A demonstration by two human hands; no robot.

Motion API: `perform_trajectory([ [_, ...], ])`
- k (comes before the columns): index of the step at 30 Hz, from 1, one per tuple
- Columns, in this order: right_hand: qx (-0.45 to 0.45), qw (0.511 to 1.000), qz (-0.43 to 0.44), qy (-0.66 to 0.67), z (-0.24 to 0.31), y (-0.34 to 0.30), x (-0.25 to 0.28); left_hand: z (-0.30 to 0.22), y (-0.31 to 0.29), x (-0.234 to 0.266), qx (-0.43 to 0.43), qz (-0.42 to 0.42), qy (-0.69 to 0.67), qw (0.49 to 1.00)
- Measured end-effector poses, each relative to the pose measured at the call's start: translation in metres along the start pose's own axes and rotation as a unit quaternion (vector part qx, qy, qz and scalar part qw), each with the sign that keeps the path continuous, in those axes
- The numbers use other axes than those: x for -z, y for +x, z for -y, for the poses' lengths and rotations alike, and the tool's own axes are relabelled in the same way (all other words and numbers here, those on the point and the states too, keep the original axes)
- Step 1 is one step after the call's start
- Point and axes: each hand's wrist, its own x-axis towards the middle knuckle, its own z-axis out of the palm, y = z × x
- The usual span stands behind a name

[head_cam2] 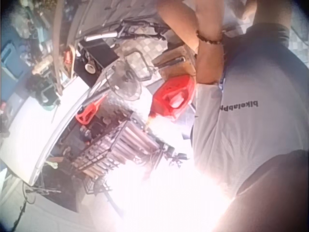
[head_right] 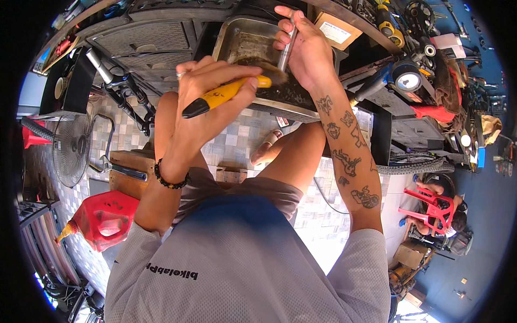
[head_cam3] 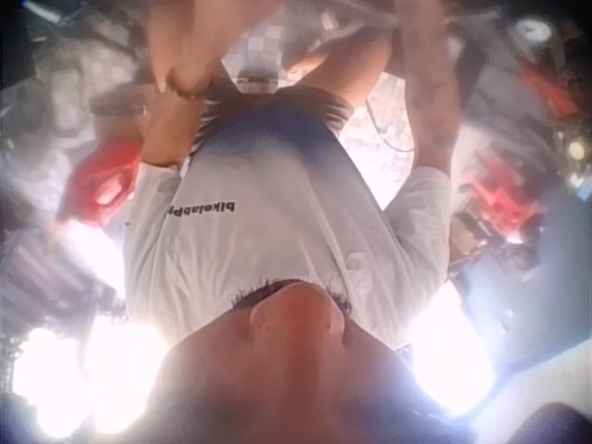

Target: The person scrubs small bicycle parts in a metal tray using a yellow brush and liquid, then wipes a bicycle wheel hub with a rag and applies lubricant with a brush. The person handles the parts one at a time and places them on the workbench.

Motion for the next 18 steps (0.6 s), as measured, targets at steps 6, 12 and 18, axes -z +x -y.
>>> perform_trajectory([
  [6, -0.029, 0.995, -0.062, 0.068, 0.005, 0.002, -0.006, 0.001, -0.001, 0.003, -0.001, 0.003, 0.015, 1.0],
  [12, 0.032, 0.999, 0.004, -0.028, -0.007, 0.0, -0.004, 0.005, 0.0, 0.006, -0.013, -0.006, 0.042, 0.999],
  [18, 0.026, 0.999, 0.022, 0.008, -0.012, 0.006, 0.004, 0.008, 0.0, 0.006, 0.005, -0.01, 0.044, 0.999],
])
